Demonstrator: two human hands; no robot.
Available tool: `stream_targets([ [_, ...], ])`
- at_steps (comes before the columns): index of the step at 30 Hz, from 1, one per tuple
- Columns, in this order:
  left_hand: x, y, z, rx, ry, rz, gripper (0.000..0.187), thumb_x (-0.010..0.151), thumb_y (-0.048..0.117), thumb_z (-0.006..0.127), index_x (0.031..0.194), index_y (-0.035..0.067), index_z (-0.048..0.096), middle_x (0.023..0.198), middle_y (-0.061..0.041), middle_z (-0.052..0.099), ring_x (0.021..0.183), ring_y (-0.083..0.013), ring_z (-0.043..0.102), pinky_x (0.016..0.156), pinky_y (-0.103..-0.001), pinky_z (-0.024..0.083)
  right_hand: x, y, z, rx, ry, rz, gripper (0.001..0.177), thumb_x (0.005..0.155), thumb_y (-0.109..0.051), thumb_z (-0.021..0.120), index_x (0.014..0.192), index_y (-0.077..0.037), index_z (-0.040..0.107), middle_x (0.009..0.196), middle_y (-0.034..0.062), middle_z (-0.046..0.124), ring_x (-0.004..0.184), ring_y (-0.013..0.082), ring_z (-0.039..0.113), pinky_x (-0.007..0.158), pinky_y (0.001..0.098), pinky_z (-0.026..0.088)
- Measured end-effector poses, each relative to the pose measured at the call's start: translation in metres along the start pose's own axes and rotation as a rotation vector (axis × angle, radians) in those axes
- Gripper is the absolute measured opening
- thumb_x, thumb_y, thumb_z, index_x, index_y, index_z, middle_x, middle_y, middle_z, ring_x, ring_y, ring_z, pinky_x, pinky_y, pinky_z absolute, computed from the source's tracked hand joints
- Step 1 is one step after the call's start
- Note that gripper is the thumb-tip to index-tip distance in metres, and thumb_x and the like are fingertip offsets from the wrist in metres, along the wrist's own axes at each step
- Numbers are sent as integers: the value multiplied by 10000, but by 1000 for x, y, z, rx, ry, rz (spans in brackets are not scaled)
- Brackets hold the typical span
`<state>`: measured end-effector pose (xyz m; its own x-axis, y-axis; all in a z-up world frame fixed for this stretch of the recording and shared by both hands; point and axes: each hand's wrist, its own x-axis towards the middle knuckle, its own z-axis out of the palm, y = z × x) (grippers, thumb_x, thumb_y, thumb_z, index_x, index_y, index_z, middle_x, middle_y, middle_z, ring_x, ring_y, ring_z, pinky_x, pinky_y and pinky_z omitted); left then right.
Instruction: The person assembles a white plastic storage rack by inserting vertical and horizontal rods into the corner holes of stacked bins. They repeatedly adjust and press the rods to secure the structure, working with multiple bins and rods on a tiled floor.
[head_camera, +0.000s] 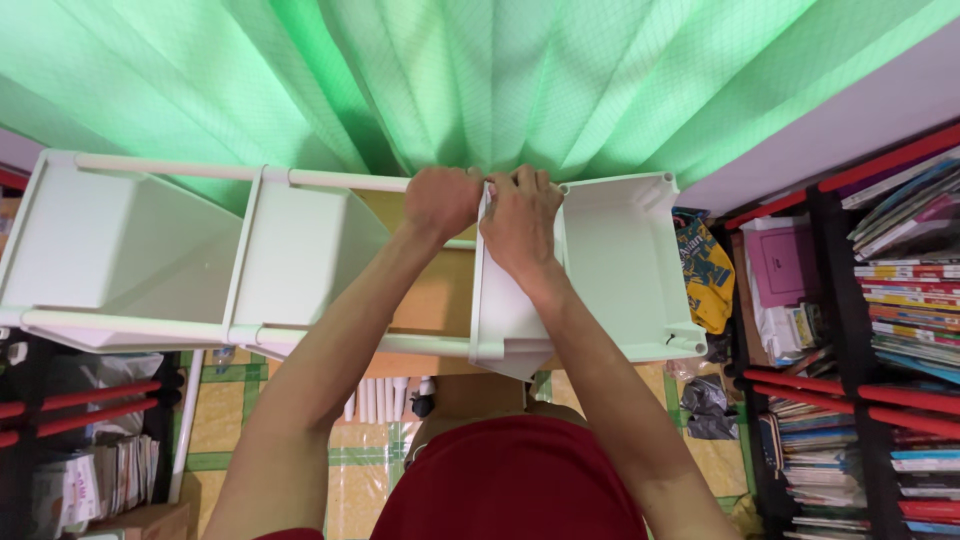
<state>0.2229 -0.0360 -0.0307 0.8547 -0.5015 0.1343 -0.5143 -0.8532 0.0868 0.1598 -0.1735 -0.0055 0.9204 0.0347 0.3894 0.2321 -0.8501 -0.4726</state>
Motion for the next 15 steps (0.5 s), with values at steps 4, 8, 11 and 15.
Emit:
stream_targets([
  [4, 12, -1, -18, -84, -247, -69, 90, 770, 173, 715, 750, 86, 727, 806, -175, 733, 768, -375, 727, 660, -471, 574, -2, 3, 6, 7, -3, 15, 182, 896, -65, 646, 1051, -71, 741, 1056, 133, 609, 1052, 344, 535, 916, 545, 376],
  [8, 17, -2, -29, -122, -323, -57, 98, 711, 156, 751, 734, 67, 718, 790, -182, 719, 764, -394, 712, 671, -486, 565, -1, 1, 3, 3, -2, 18, 196, 917, -50, 632, 1081, -70, 739, 1067, 128, 612, 1062, 341, 542, 908, 525, 398],
  [11, 0, 4, -23, -119, -63, 5, 105, 838, 155, 717, 870, 64, 676, 777, -172, 697, 758, -378, 697, 667, -491, 538, -2, 1, 1, 47, -25, 37, 189, 915, -49, 636, 1082, -48, 725, 1068, 143, 607, 1050, 350, 538, 868, 516, 402],
  [15, -29, 8, -12, 278, 316, 155, 298, 649, 101, 709, 925, 96, 596, 851, -85, 625, 851, -267, 643, 751, -420, 493, -3, -1, 1, 49, -37, 53, 197, 892, -45, 631, 1065, -52, 723, 1069, 141, 608, 1053, 348, 537, 883, 517, 403],
])
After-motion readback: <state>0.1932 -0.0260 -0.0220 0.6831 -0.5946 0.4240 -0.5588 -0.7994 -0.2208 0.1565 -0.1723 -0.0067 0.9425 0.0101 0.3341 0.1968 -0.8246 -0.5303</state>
